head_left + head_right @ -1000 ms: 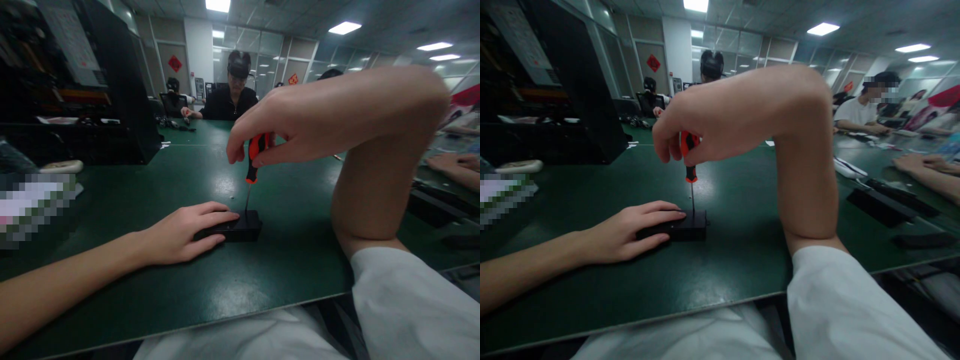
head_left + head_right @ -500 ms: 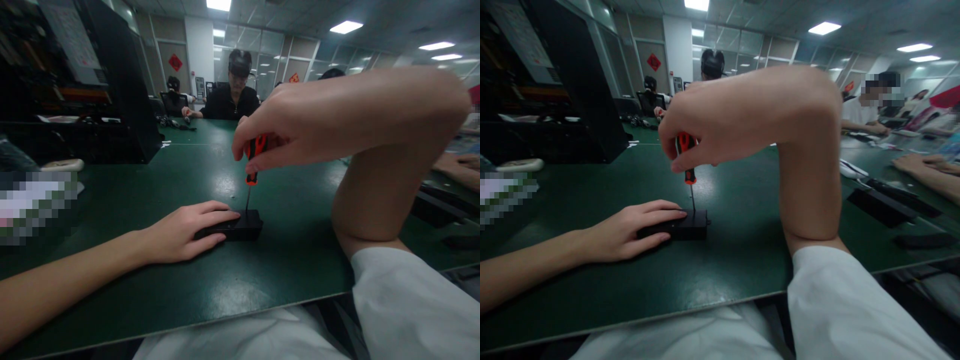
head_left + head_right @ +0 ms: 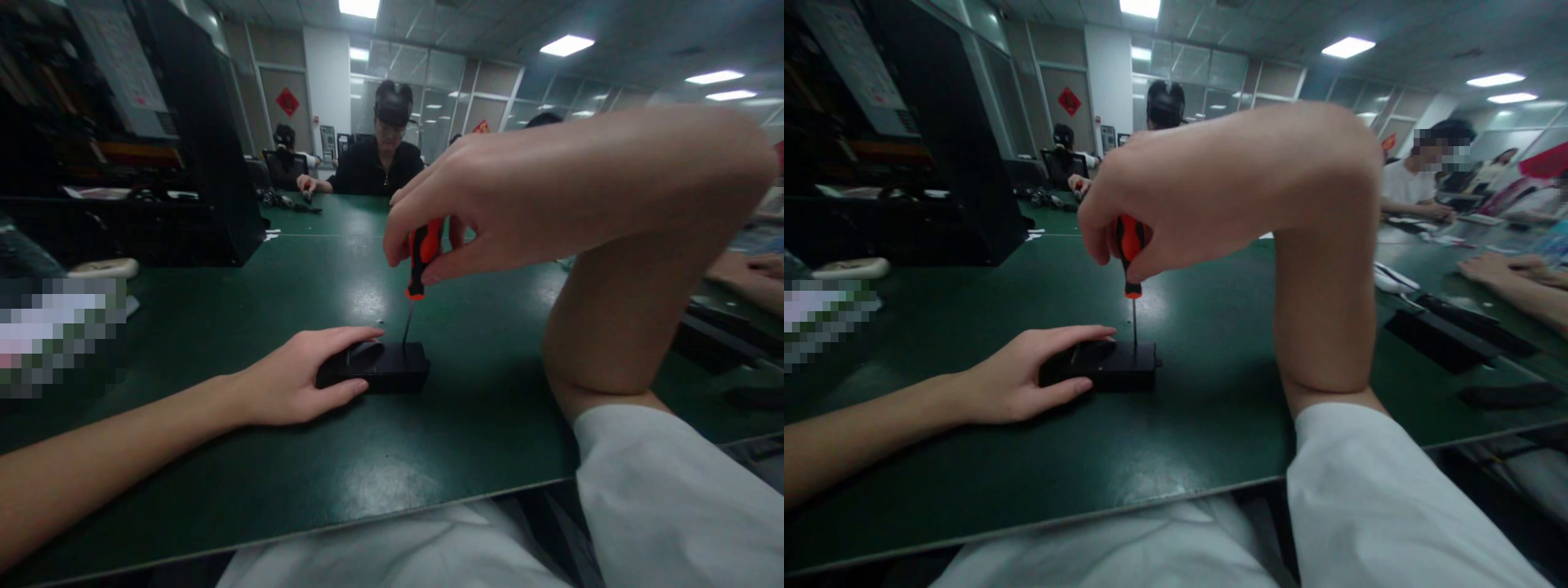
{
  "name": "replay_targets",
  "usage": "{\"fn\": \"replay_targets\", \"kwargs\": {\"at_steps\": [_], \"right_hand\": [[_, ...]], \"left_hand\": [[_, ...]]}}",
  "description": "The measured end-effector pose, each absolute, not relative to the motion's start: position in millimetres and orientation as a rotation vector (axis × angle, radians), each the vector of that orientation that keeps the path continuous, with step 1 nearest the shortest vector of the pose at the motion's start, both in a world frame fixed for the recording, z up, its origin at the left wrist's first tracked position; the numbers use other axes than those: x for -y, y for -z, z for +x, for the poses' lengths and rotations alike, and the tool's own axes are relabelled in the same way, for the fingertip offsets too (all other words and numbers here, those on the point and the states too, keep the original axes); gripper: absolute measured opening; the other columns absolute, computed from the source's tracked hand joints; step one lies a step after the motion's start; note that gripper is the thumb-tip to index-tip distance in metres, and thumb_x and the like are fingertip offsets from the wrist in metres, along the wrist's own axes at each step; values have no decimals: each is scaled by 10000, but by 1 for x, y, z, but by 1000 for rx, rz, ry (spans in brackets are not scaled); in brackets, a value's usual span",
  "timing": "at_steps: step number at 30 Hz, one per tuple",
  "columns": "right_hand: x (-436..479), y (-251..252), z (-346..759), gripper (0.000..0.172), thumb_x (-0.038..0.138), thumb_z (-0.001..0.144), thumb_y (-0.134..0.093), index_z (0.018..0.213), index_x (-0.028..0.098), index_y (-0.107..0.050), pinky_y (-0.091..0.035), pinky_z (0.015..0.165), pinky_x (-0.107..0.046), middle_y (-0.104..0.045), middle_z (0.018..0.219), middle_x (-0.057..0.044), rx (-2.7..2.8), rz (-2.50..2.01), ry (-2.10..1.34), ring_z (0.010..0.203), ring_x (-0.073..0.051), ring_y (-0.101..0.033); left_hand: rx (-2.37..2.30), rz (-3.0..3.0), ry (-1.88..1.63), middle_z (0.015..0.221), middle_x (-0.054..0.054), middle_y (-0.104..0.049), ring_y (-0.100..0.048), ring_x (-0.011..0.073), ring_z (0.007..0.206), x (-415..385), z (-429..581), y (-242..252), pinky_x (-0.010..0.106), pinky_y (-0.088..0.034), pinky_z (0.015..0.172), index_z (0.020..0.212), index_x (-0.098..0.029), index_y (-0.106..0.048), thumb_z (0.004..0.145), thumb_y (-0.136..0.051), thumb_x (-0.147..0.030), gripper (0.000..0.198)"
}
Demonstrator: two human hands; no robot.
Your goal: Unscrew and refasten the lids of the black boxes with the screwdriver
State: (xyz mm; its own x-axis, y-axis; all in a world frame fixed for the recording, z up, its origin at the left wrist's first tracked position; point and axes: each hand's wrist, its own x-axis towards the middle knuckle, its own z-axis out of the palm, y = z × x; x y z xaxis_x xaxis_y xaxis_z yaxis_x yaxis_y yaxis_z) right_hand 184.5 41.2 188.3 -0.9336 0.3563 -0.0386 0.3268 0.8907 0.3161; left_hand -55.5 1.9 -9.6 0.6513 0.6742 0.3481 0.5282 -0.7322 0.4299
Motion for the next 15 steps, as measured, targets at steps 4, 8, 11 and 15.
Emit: {"fn": "replay_targets", "kwargs": {"at_steps": [4,8,11,15], "right_hand": [[-44,-190,187,355,419,928,-635,1140,149,-722,-369,636,-164,-707,939,33,-2977,527,-479,710,-24,-563],[-35,-194,184,180,334,942,-629,1038,218,-728,-383,573,-137,-691,937,67,-3081,309,-455,706,-18,-564],[-28,-195,180,141,291,944,-623,1020,226,-722,-416,627,-147,-680,954,73,-3098,182,-424,768,-27,-578],[-22,-190,176,116,258,942,-617,987,224,-719,-410,621,-176,-663,934,66,-3075,162,-418,745,-38,-561]], "left_hand": [[-1103,2455,-694,1302,105,-707,-684,273,1141,-1,-53,2,367,-535,971,1365,-185,-607,924,-659,-444,514],[-1168,2361,-641,1191,77,-758,-722,266,1005,0,-50,-5,350,-563,860,1307,-203,-666,894,-684,-490,502],[-1171,2340,-645,1152,61,-771,-730,252,959,0,-51,-6,333,-563,837,1302,-212,-673,884,-696,-491,503],[-1178,2370,-664,1127,63,-778,-729,254,932,-1,-52,-3,337,-559,822,1297,-222,-683,876,-700,-510,510]]}}
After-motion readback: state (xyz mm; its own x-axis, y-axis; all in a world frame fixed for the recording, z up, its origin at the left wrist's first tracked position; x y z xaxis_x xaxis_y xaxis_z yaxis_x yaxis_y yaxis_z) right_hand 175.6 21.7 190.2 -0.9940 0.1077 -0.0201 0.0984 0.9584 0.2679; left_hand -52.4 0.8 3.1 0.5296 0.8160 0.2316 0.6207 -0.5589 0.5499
